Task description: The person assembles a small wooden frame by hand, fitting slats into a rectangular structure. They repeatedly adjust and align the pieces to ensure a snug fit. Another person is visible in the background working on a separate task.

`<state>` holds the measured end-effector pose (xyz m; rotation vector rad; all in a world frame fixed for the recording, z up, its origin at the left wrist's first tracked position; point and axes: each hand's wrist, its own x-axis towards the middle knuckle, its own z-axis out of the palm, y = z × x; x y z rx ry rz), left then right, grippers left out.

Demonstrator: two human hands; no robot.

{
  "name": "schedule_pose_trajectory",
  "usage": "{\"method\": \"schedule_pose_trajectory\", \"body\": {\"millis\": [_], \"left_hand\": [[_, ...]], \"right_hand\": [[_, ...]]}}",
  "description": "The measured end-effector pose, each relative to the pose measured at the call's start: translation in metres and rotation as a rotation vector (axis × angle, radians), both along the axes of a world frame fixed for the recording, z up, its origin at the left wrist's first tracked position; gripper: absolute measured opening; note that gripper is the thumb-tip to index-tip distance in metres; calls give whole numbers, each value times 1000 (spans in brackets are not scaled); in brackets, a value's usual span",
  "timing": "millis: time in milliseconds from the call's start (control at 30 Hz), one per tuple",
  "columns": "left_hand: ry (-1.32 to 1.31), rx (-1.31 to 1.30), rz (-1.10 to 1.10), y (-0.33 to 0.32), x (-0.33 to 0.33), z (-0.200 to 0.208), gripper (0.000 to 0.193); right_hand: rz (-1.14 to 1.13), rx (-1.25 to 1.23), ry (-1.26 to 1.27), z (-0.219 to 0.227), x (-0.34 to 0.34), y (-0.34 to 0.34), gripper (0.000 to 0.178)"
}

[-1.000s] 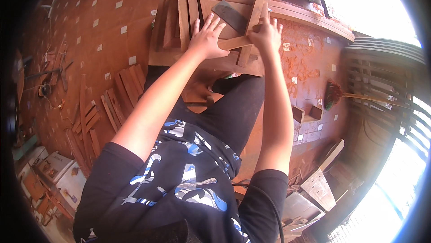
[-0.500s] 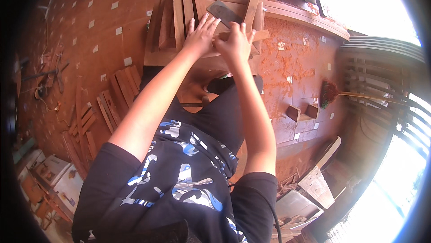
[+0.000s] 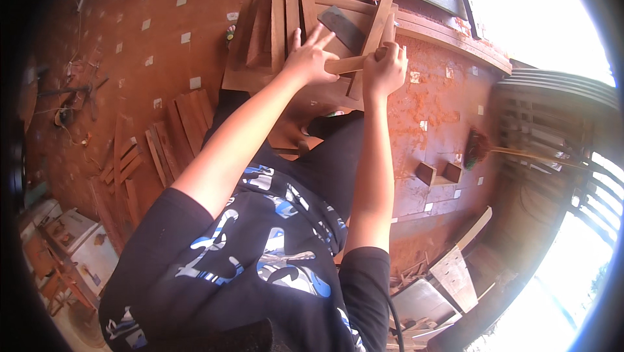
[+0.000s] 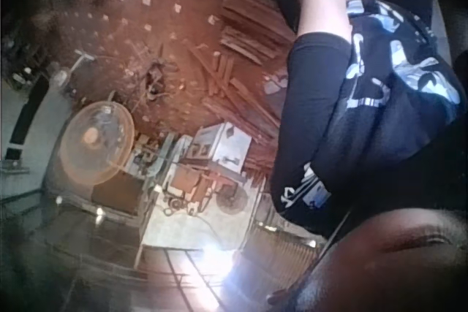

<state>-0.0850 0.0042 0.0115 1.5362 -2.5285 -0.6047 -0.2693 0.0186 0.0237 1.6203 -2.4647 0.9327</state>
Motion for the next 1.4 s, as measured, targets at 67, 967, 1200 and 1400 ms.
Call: {"method": "schedule_pose_trajectory", "body": {"millis": [67, 967, 1200, 1400], "left_hand": [[39, -19, -47, 3, 1, -3, 53], [-187, -671, -202, -5, 44, -14, 52], [14, -510, -140, -14, 65, -25, 54], [-54, -185, -84, -15, 53, -15, 51]], "right_hand": [[-14, -214, -150, -12, 9, 20, 29], [-77, -345, -936, -64, 13, 111, 33], [-40, -466, -1160, -14, 3, 107, 53], [124, -592, -1340, 8, -15, 57, 53]]}}
